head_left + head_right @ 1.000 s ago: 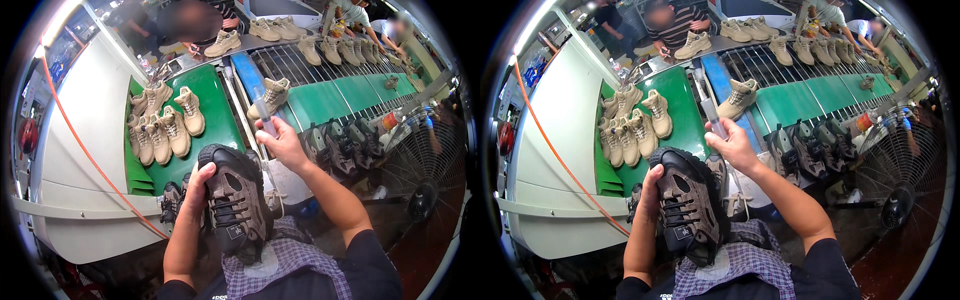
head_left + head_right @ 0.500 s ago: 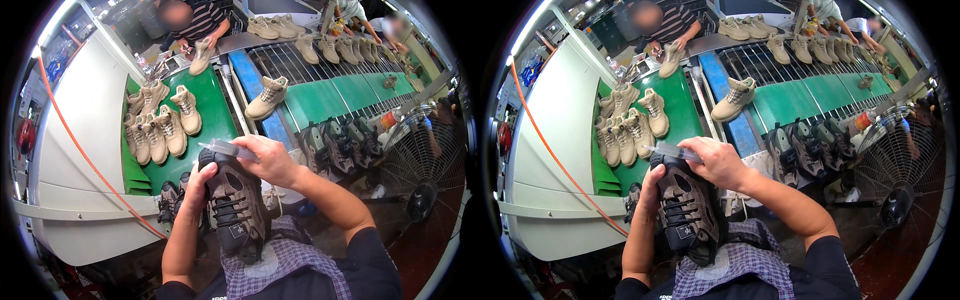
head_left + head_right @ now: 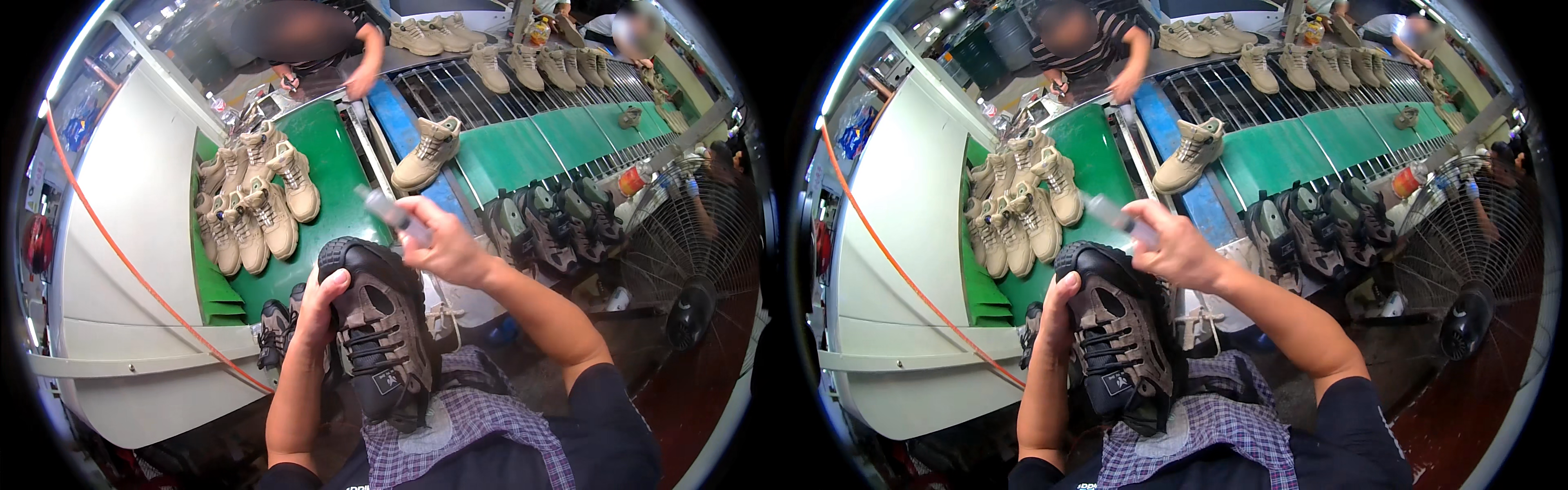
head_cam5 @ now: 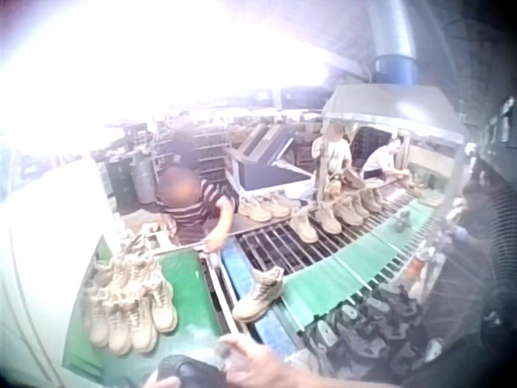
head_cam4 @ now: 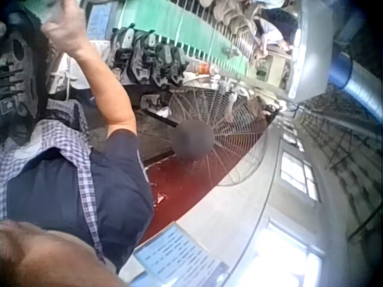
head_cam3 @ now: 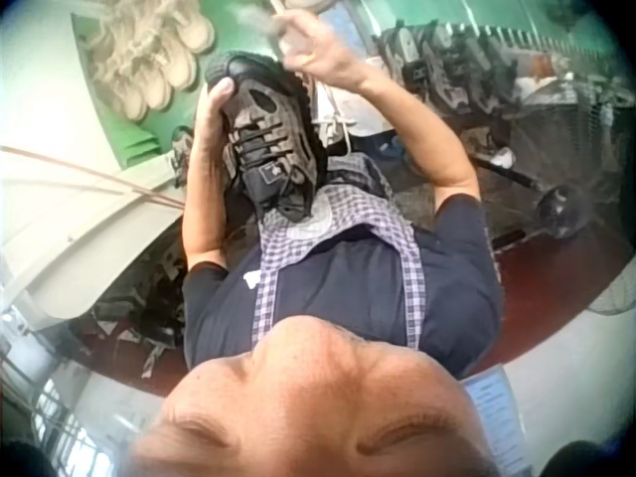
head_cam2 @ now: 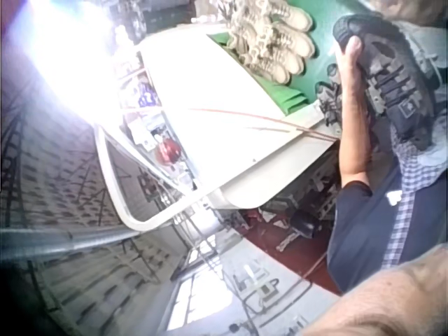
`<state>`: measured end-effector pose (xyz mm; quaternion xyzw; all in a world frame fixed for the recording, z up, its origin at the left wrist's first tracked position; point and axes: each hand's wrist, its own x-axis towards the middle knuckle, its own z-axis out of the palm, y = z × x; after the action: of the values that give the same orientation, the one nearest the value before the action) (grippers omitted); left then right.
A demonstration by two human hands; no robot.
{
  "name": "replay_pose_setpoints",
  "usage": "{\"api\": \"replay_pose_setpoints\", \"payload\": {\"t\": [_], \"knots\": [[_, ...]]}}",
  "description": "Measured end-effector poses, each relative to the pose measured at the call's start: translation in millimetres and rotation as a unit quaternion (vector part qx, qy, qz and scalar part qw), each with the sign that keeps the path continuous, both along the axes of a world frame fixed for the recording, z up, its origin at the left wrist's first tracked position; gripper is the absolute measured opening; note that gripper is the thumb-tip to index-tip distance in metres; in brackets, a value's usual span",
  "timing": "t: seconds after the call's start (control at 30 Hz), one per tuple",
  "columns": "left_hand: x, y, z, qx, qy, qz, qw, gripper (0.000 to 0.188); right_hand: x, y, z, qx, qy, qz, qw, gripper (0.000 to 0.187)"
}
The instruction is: The person applies a liquid from a syringe along the seam of a shoe and then uses a flat tool to smooth the adhesive while working at a conveyor belt station.
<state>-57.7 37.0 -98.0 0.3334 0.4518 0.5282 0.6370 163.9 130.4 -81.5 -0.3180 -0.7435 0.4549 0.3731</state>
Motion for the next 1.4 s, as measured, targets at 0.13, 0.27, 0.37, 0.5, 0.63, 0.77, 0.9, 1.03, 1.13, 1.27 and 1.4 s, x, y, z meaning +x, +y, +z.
{"api": "replay_pose_setpoints", "payload": {"t": [0.13, 0.27, 0.37, 0.5, 0.63, 0.77, 0.9, 1.03, 1.13, 1.27, 1.4], "knots": [[-4, -2, -4, -0.021, 0.003, 0.028, 0.999, 0.063, 30, 2, 2, -0.131, 0.043, -0.03, 0.99, 0.024], [-7, 0, -15, -0.033, -0.005, 0.018, 0.999, 0.063, 43, -7, 4, -0.225, 0.001, -0.009, 0.974, 0.031], [-13, -1, -25, -0.047, -0.036, 0.005, 0.998, 0.063, 52, -16, 16, -0.224, -0.12, 0.02, 0.967, 0.042], [-17, -5, -33, -0.067, -0.077, 0.014, 0.995, 0.065, 71, -35, 10, -0.132, -0.098, 0.058, 0.985, 0.056], [-19, -10, -33, -0.063, -0.066, 0.021, 0.996, 0.073, 72, -51, 31, -0.018, -0.122, 0.074, 0.99, 0.059], [-17, -10, -29, -0.062, -0.054, 0.015, 0.997, 0.074, 63, -60, 43, 0.061, -0.188, 0.035, 0.98, 0.058], [-14, -8, -22, -0.06, -0.048, 0.009, 0.997, 0.073, 55, -59, 53, 0.127, -0.236, 0.018, 0.963, 0.054], [-8, -7, -9, -0.051, -0.032, 0.011, 0.998, 0.073, 48, -56, 54, 0.15, -0.247, 0.009, 0.957, 0.052], [-8, -8, -5, -0.044, -0.017, 0.014, 0.999, 0.074, 46, -56, 53, 0.168, -0.253, 0.009, 0.953, 0.052], [-7, -8, -4, -0.043, -0.015, 0.016, 0.999, 0.075, 45, -56, 54, 0.17, -0.262, 0.011, 0.95, 0.053], [-15, -7, -9, -0.059, -0.052, 0.006, 0.997, 0.077, 44, -49, 55, 0.181, -0.23, 0.006, 0.956, 0.053]]}}
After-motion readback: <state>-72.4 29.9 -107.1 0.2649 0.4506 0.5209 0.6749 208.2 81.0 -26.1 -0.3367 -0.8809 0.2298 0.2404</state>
